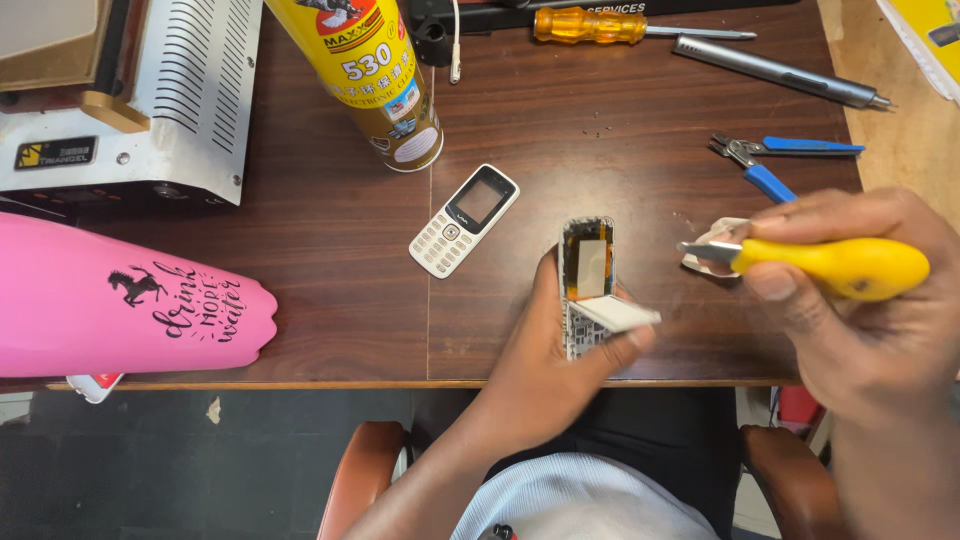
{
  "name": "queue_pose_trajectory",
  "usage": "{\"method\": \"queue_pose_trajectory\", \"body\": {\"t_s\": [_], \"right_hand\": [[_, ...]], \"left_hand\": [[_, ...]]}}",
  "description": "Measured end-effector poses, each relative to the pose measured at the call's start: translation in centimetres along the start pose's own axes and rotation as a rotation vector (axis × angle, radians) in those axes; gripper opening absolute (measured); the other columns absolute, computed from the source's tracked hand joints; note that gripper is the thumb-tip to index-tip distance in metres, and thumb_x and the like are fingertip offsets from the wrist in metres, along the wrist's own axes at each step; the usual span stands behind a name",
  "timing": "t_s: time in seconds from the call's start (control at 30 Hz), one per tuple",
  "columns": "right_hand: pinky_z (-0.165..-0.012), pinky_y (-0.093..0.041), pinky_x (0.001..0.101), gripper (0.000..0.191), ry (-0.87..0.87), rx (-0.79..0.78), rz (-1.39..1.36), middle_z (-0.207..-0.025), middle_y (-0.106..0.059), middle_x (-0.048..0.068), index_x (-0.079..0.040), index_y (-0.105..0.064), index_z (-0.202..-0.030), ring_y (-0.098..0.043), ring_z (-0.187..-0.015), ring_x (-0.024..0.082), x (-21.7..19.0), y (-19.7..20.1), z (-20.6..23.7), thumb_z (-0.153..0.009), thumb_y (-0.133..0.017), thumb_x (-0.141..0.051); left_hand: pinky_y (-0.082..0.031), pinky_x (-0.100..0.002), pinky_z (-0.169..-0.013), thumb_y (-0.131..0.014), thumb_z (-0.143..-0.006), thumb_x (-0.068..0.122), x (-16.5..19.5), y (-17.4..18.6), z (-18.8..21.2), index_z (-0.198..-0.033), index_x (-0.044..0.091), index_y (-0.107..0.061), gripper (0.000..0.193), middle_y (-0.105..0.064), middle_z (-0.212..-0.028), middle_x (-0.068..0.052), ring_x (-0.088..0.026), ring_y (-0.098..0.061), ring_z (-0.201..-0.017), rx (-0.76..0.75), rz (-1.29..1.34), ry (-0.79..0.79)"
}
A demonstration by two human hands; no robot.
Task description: The person disassembles a white feature phone at a repair workbench. They pry the back cover and internal board with a metal pry tool, use a yellow plastic pry tool to separate the housing, wipe the frame and keypad with a tissue, and lift out the main circuit board, holding it up at the end.
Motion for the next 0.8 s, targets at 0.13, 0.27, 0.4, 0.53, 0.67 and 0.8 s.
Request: {"method": "queue_pose_trajectory", "body": {"t_s": [0.13, 0.27, 0.4, 0.53, 0.67, 0.8], "right_hand": [[-0.075, -0.055, 0.0212, 0.018, -0.111, 0.116, 0.089, -0.105, -0.073, 0.011, -0.002, -0.065, -0.112, -0.07, -0.086, 0.011, 1.0, -0.4, 2.5, -0.098, -0.076, -0.009], [-0.082, -0.055, 0.0218, 0.018, -0.12, 0.079, 0.29, -0.103, -0.075, 0.01, -0.001, -0.067, -0.111, -0.068, -0.09, 0.009, 1.3, -2.9, 4.9, -0.097, -0.077, -0.008], [-0.084, -0.057, 0.0246, 0.018, -0.011, 0.039, 0.309, -0.105, -0.076, 0.009, -0.001, -0.066, -0.109, -0.072, -0.093, 0.011, 1.2, -6.0, 6.0, -0.094, -0.075, -0.007], [-0.077, -0.057, 0.0261, 0.017, 0.044, 0.064, 0.321, -0.098, -0.075, 0.01, -0.001, -0.066, -0.108, -0.073, -0.085, 0.015, 0.7, -7.7, 6.3, -0.094, -0.075, -0.004], [-0.077, -0.056, 0.0284, 0.02, 0.146, 0.071, 0.348, -0.098, -0.074, 0.012, -0.001, -0.065, -0.107, -0.073, -0.085, 0.019, -0.1, -8.6, 6.2, -0.092, -0.077, -0.003], [-0.076, -0.057, 0.0303, 0.024, 0.202, 0.058, 0.375, -0.099, -0.073, 0.013, 0.0, -0.063, -0.11, -0.074, -0.085, 0.021, -0.6, -9.1, 6.3, -0.091, -0.078, 0.0]], "left_hand": [[-0.06, -0.036, -0.081, -0.048, -0.108, 0.038, -1.8, 0.9, -0.8, -0.137, 0.001, -0.048, 0.047, -0.065, -0.113, -0.013, -0.021, -0.067, -0.095, 0.056, 0.201, 0.142], [-0.057, -0.04, -0.096, -0.032, -0.108, 0.054, -2.5, 1.2, -0.8, -0.139, 0.001, -0.051, 0.064, -0.065, -0.124, -0.016, -0.022, -0.067, -0.108, 0.084, 0.598, 0.162], [-0.054, -0.041, -0.099, -0.031, -0.11, 0.052, -2.7, 1.2, -0.6, -0.14, 0.003, -0.052, 0.061, -0.064, -0.127, -0.015, -0.023, -0.065, -0.109, 0.129, 0.727, 0.118], [-0.053, -0.04, -0.1, -0.034, -0.111, 0.05, -2.5, 1.1, -0.2, -0.139, 0.002, -0.052, 0.059, -0.062, -0.128, -0.014, -0.022, -0.063, -0.11, 0.168, 0.777, 0.048], [-0.052, -0.038, -0.101, -0.037, -0.111, 0.051, -1.9, 1.0, -0.2, -0.148, 0.003, -0.044, 0.061, -0.058, -0.133, -0.012, -0.02, -0.059, -0.111, 0.146, 0.799, -0.017], [-0.049, -0.035, -0.103, -0.039, -0.11, 0.051, -1.6, 0.9, 0.0, -0.162, 0.008, -0.033, 0.068, -0.055, -0.134, -0.01, -0.017, -0.054, -0.113, 0.12, 0.806, -0.084]]}}
Point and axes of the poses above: each hand's wrist, its own z-axis away from the middle knuckle, its own y-axis out of the back of the hand, x = y × z, the point moved 8 cm from there along -z, towards the middle knuckle
